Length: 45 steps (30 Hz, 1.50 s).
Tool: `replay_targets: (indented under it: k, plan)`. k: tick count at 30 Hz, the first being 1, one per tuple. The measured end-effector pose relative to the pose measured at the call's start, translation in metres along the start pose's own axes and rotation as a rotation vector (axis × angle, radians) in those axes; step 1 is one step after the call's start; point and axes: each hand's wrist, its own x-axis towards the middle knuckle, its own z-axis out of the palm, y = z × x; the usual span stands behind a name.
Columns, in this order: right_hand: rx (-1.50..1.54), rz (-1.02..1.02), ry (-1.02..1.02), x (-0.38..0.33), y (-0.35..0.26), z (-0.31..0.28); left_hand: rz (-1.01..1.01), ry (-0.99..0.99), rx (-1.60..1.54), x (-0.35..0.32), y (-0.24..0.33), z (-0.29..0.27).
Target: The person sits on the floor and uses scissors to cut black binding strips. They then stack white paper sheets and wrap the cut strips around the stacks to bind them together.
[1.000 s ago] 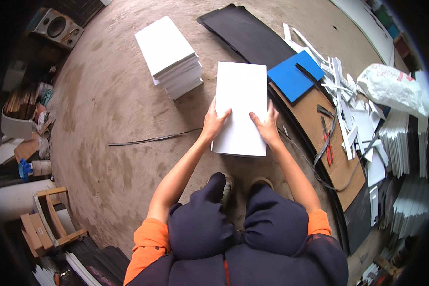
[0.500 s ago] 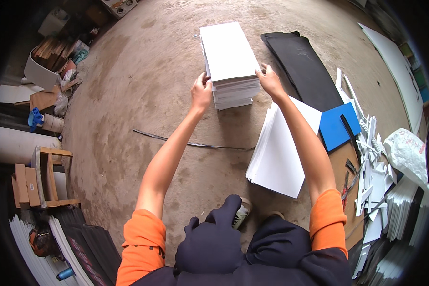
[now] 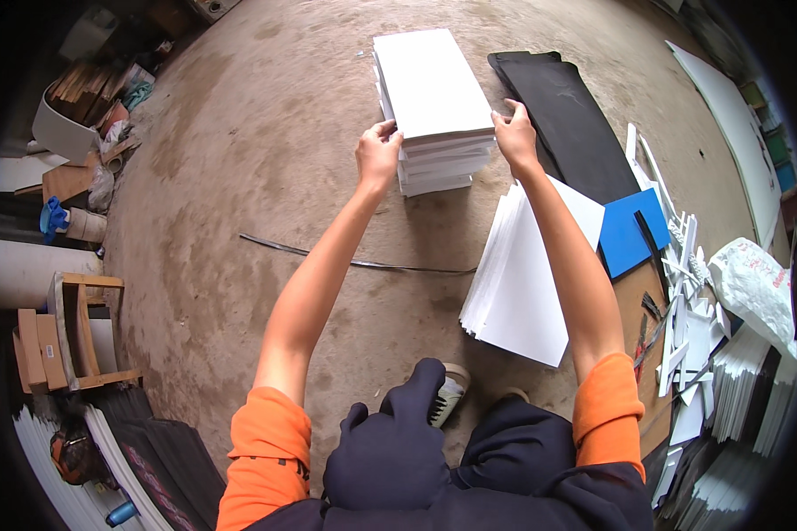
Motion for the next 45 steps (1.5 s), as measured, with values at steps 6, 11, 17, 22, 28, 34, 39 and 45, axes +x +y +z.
replay_targets:
  k: [6, 11, 17, 22, 28, 34, 39, 45]
  plan:
    - [-0.048, 0.065, -0.091, 0.0, 0.01, 0.01, -0.158, -0.105, -0.218, 0.008, -0.011, -0.002]
    - [-0.122, 0.05, -0.143, 0.006, 0.011, 0.018, -0.275, -0.171, -0.185, 0.021, -0.013, 0.003]
    - [-0.069, 0.07, -0.16, -0.001, 0.009, 0.006, -0.465, -0.318, -0.231, 0.021, -0.004, 0.002]
    - [-0.004, 0.095, -0.224, -0.021, 0.0, -0.018, -0.536, -0.246, -0.349, 0.0, 0.015, 0.003]
    - [0.156, 0.09, -0.371, -0.047, 0.005, -0.059, -0.458, -0.348, -0.41, -0.039, 0.019, -0.01]
    - [0.412, 0.072, -0.378, -0.089, -0.006, -0.134, -0.04, -0.54, -0.602, -0.125, 0.032, -0.009]
    - [0.451, -0.215, -0.222, -0.15, -0.001, -0.167, 0.184, -0.812, -0.472, -0.172, 0.06, 0.004]
    - [0.357, -0.52, -0.044, -0.208, 0.023, -0.202, 0.426, -0.654, -0.503, -0.183, 0.13, 0.017]
